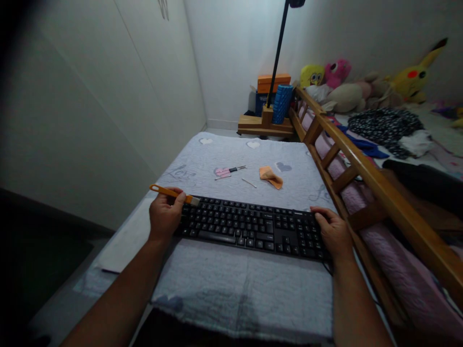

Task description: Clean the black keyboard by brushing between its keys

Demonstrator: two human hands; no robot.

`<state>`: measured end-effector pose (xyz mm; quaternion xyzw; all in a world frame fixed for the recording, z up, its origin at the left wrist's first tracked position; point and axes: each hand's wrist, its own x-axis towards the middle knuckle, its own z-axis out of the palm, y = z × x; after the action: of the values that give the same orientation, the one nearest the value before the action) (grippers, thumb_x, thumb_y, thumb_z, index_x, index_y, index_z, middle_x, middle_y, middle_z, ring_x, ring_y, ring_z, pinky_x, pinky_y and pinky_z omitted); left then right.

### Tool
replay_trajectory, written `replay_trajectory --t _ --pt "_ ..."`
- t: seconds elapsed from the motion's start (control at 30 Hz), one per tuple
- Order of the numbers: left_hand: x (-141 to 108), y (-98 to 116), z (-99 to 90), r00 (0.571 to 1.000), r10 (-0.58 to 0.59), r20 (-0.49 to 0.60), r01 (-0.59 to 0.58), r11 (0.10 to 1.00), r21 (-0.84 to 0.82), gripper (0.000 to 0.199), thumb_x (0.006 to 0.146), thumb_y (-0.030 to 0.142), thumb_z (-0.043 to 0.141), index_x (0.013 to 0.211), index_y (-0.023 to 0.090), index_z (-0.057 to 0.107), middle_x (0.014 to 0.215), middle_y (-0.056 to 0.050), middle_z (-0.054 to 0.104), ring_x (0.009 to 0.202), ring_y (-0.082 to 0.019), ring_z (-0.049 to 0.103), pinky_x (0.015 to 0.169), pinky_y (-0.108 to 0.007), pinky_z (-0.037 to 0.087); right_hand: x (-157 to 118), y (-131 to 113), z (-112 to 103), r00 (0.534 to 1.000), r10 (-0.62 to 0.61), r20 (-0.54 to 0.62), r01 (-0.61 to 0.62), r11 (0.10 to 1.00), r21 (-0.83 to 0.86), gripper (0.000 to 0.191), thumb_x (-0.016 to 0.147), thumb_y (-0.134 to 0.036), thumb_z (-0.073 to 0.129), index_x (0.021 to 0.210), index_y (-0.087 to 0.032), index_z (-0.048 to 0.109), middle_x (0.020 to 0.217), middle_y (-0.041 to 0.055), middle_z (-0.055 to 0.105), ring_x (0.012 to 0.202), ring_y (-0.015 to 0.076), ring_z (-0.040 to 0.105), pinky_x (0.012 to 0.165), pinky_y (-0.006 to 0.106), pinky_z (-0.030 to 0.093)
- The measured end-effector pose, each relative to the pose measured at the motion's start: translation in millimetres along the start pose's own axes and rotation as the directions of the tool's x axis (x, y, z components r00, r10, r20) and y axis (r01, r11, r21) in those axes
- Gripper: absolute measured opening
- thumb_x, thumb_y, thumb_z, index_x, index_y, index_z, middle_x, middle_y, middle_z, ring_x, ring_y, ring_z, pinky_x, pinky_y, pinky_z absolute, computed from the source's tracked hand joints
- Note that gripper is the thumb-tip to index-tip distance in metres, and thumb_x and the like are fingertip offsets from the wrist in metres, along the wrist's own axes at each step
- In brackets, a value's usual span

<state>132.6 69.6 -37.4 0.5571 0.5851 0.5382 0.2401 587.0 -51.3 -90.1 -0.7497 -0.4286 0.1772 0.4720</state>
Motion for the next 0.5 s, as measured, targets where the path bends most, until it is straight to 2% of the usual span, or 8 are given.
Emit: replay_trajectory --t 0.13,0.2,0.27,0.5 --pt "-0.3 1.3 0.8 0.993 -0.042 0.114 0.055 0.991 -0.119 0.026 0.079 0.042 0.070 0.091 0.019 0.065 0.077 0.000 0.068 0.071 -0.017 0.066 0.070 -0.029 0.053 -1.1 -2.9 0.4 1.000 0.002 -0.009 -0.002 1.000 -0.004 0.026 0.084 -0.043 0.064 0.098 -0.026 0.078 0.111 0.0049 0.078 0.111 0.0294 0.069 0.102 0.043 0.049" --pt "-0.7 1.4 1.8 0.984 -0.056 0.170 0.078 0.989 -0.126 0.028 0.078 0.042 0.070 0.091 0.019 0.065 0.078 0.000 0.068 0.072 -0.018 0.067 0.070 -0.030 0.053 -1.3 -3.9 0.8 1.000 0.000 -0.013 0.000 1.000 -0.001 0.025 0.084 -0.042 0.064 0.097 -0.026 0.078 0.111 0.0047 0.079 0.110 0.0290 0.069 0.101 0.042 0.049" --pt "-1.1 1.0 2.5 0.982 -0.054 0.179 0.070 0.994 -0.087 0.027 0.078 0.042 0.069 0.091 0.019 0.065 0.077 -0.001 0.069 0.071 -0.019 0.067 0.070 -0.030 0.053 -1.0 -4.1 1.0 1.000 0.002 -0.012 -0.002 1.000 -0.001 0.026 0.084 -0.043 0.063 0.097 -0.026 0.078 0.110 0.0049 0.079 0.109 0.0288 0.069 0.101 0.042 0.049" --pt "2.6 -4.2 -2.0 0.998 0.052 -0.035 -0.043 0.974 0.224 0.020 0.082 0.036 0.061 0.090 0.020 0.069 0.075 -0.001 0.069 0.068 -0.019 0.066 0.070 -0.031 0.051 0.1 -4.6 -0.3 0.999 0.031 -0.009 -0.031 0.999 -0.029 0.029 0.083 -0.044 0.063 0.100 -0.026 0.078 0.112 0.0051 0.078 0.109 0.0294 0.069 0.099 0.041 0.049"
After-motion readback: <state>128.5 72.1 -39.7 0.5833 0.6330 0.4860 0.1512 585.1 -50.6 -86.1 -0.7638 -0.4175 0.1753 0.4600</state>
